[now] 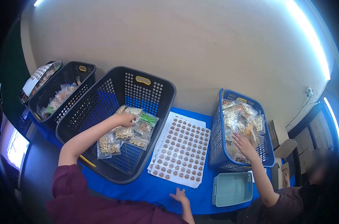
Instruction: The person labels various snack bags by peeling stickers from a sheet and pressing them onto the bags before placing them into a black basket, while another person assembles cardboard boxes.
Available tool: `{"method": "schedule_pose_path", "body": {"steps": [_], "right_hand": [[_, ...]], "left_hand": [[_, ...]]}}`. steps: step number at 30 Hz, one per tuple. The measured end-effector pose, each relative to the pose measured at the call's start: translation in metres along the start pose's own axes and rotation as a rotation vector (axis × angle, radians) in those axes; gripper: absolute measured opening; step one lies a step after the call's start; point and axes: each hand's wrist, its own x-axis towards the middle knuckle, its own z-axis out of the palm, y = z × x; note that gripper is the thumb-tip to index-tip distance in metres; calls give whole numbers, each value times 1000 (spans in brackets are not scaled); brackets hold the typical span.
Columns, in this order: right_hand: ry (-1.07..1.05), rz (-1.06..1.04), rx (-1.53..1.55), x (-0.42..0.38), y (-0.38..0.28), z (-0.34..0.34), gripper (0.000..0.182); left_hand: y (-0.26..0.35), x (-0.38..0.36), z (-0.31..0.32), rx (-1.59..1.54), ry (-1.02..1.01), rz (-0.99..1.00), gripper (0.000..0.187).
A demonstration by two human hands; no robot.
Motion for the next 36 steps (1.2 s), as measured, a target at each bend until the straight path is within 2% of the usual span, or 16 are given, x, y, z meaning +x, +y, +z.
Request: {"method": "schedule_pose_path", "body": {"steps": [1,4,7,10,13,16,20,22,25,28,31,33,36], "right_hand": [[-52,66,-85,-9,-14,6,91],[62,179,-71,-13,-30,35,107],[197,231,-210,-9,-38,57,112],[189,247,-137,-4,-38,56,118],[147,299,-84,0,-44,53,120],[122,339,-61,5,-44,54,121],[102,354,-40,4,-50,51,122],[89,366,-33,6,-50,52,122],[83,376,-38,13,-45,57,121],[81,370,-35,11,-44,57,120],[101,345,-7,9,-44,56,119],[113,333,16,6,-43,56,117],[133,311,44,0,-47,50,112]], "left_hand": [[-9,19,19,123,-102,-55,38],[-25,80,65,66,-214,-144,34],[-9,112,99,-150,13,-73,33],[9,120,143,186,-293,-122,34],[28,78,168,315,-76,-173,33],[9,68,180,388,4,-142,35],[-22,85,180,318,28,-54,31],[-30,89,157,324,103,65,29],[-7,78,75,116,-69,-4,23],[2,71,14,-54,132,86,22],[21,44,-45,-107,359,278,26],[64,-6,-91,-334,371,243,35],[90,-49,-109,-338,582,282,40]]}}
